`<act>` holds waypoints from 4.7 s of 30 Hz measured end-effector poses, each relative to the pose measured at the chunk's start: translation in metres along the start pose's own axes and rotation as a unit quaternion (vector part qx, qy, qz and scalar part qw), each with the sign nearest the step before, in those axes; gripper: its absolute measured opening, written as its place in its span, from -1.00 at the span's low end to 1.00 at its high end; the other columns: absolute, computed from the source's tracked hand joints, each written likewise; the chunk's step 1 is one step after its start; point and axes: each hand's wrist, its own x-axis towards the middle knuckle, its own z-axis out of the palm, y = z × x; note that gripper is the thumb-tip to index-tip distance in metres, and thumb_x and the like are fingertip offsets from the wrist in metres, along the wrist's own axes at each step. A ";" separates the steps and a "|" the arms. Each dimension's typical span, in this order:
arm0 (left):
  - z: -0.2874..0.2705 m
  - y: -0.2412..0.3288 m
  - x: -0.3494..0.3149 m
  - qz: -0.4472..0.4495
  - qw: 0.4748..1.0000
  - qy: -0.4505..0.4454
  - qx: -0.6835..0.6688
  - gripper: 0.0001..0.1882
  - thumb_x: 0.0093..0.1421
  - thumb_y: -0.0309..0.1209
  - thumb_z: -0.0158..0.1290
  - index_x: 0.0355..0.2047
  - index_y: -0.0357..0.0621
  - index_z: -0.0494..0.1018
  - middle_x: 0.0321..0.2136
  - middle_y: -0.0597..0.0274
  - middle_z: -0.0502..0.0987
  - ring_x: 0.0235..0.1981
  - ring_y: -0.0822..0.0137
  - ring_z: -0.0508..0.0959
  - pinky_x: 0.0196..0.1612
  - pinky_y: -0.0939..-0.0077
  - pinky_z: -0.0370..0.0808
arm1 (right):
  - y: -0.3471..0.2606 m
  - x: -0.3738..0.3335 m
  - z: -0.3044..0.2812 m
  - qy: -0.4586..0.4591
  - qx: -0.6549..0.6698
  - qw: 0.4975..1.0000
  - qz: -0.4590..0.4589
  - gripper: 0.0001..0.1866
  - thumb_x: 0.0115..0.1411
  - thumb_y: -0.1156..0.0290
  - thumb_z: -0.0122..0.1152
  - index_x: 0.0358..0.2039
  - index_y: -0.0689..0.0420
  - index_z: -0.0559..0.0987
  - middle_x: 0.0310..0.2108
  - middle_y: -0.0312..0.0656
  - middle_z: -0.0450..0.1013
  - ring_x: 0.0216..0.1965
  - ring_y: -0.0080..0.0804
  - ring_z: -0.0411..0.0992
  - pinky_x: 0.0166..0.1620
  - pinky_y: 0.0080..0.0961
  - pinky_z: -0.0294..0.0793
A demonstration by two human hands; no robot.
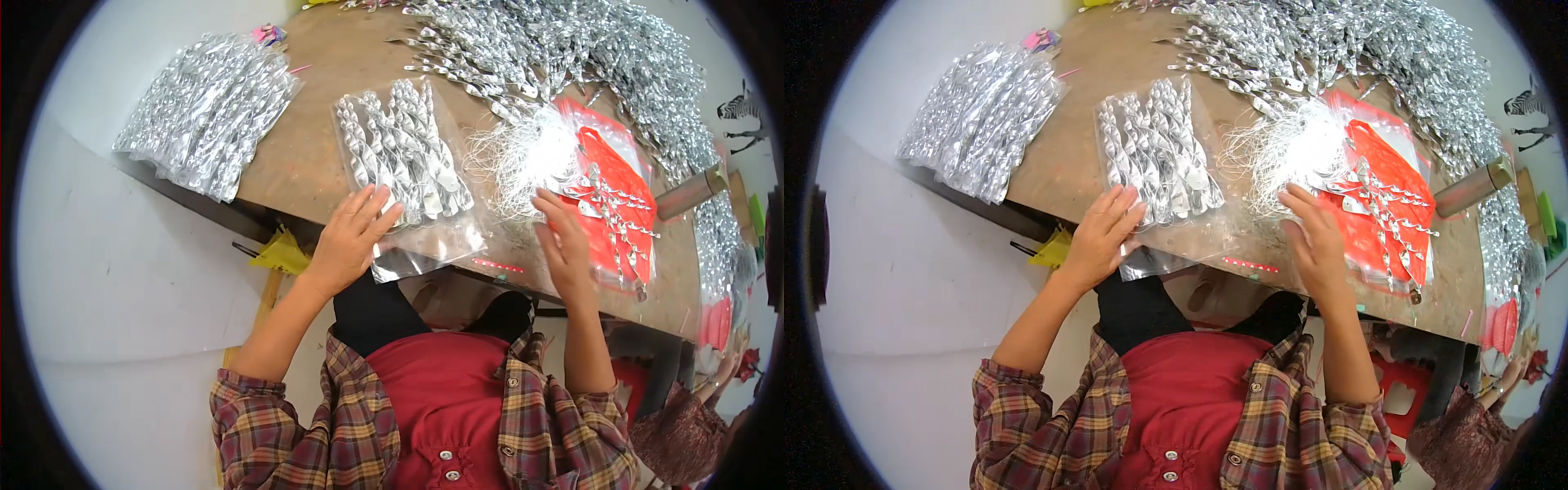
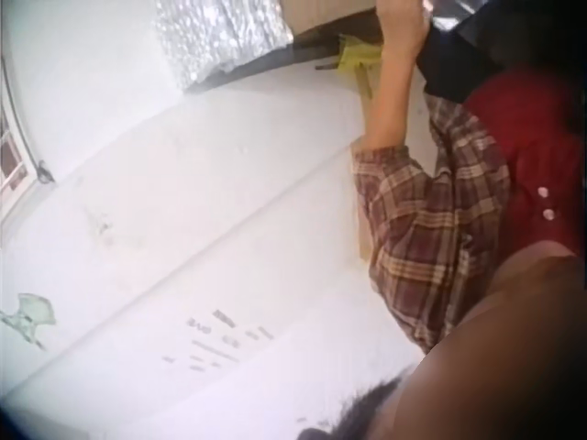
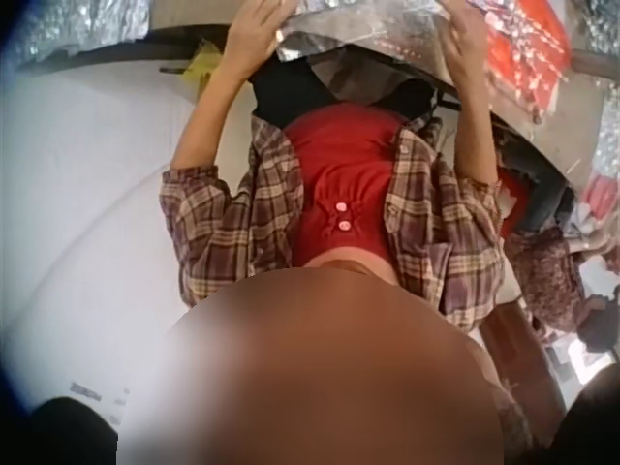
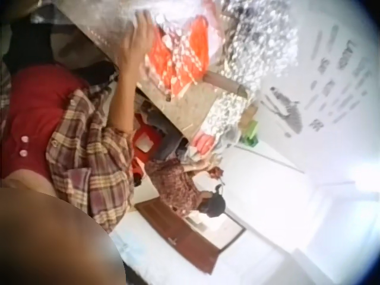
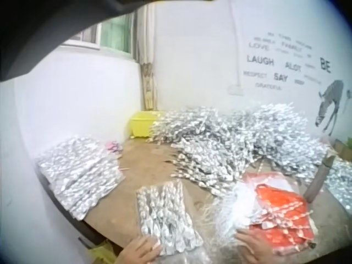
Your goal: Packing silver tinsel decorations into plastic bags at a workshop table.
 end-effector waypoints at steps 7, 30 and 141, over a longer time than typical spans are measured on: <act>0.006 0.002 -0.002 -0.003 0.996 0.065 -0.057 -0.44 -0.04 -0.54 0.17 0.05 -0.06 0.40 0.09 0.18 0.38 0.12 0.09 0.36 0.10 0.25 0.38 | 0.016 0.022 0.014 -0.022 -0.074 0.995 -0.056 -0.42 0.13 0.62 0.06 0.20 0.12 0.29 0.17 -0.04 0.27 0.15 -0.14 0.27 0.18 -0.33 0.22; -0.008 0.015 -0.032 0.043 0.993 0.072 -0.081 -0.46 -0.08 -0.50 0.20 -0.01 0.01 0.45 0.10 0.11 0.35 0.12 0.01 0.35 0.12 0.16 0.34 | -0.004 0.021 0.055 -0.073 -0.169 0.911 -0.369 -0.54 -0.02 0.46 0.22 -0.03 -0.08 0.51 0.12 -0.28 0.35 0.15 -0.24 0.30 0.18 -0.25 0.21; -0.005 0.000 -0.060 -0.522 0.454 0.321 -0.647 -0.52 0.23 -0.16 0.02 0.09 -0.08 0.25 -0.05 0.16 0.44 -0.08 0.24 0.49 -0.04 0.22 0.48 | -0.033 0.000 0.097 -0.009 0.053 0.993 -0.103 -0.65 0.01 0.56 0.21 -0.12 0.16 0.53 -0.08 -0.14 0.47 0.08 -0.07 0.31 0.11 -0.27 0.30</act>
